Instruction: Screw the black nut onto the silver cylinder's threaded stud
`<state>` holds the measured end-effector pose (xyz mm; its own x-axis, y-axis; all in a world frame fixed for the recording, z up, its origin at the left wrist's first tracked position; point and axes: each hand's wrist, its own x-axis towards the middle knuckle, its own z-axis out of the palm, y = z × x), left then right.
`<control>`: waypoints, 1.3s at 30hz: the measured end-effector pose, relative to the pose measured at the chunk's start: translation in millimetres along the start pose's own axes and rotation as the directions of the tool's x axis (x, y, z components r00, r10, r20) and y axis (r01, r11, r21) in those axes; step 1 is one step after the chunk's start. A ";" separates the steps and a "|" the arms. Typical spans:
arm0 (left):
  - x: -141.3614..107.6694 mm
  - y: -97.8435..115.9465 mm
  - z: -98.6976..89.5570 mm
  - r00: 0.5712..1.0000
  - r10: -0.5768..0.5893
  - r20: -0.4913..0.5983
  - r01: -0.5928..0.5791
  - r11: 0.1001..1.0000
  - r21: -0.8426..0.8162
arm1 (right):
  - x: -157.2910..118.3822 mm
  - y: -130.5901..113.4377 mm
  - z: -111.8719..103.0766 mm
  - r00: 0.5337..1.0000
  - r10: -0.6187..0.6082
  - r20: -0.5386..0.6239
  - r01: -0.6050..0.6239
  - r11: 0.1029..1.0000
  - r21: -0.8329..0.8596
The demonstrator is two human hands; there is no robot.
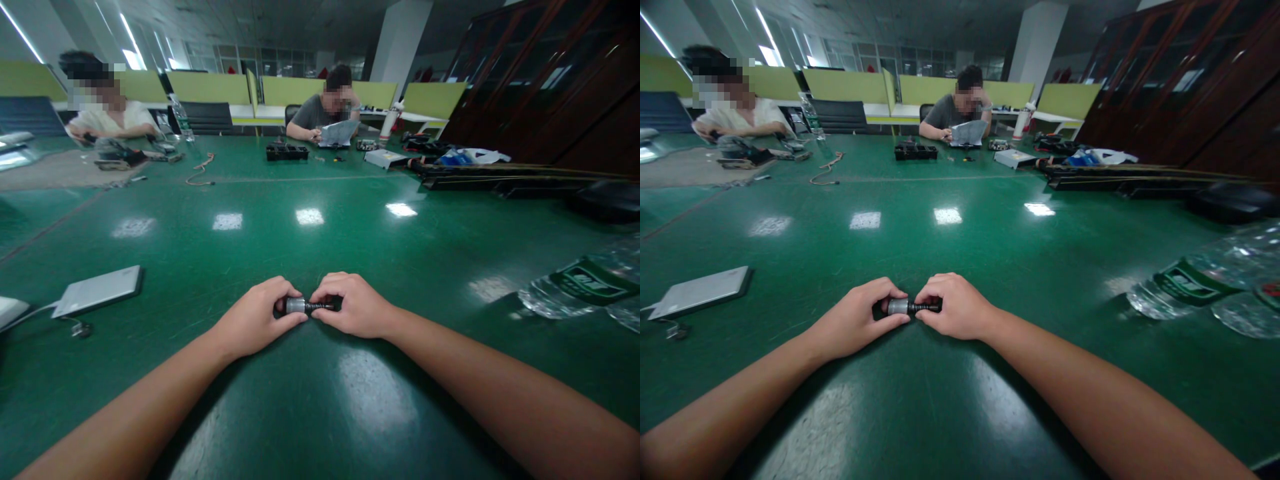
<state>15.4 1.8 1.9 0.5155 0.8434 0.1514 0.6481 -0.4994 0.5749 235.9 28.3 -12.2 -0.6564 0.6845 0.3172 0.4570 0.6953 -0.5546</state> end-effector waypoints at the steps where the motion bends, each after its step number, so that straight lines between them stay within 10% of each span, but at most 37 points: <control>1: 0.1 0.1 0.0 1.000 0.000 0.001 0.000 1.000 0.000 | 0.0 0.0 0.1 1.000 0.000 -0.002 0.000 1.000 0.000; 39: 0.0 -2.4 0.9 1.000 0.017 0.004 -0.017 1.000 -0.019 | 0.2 0.8 -2.3 1.000 0.006 0.002 -0.006 1.000 -0.022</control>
<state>14.3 2.8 -0.2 0.5289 0.8338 0.1581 0.6284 -0.5099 0.5875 237.5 29.5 -10.9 -0.6548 0.6880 0.3128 0.4740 0.6962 -0.5391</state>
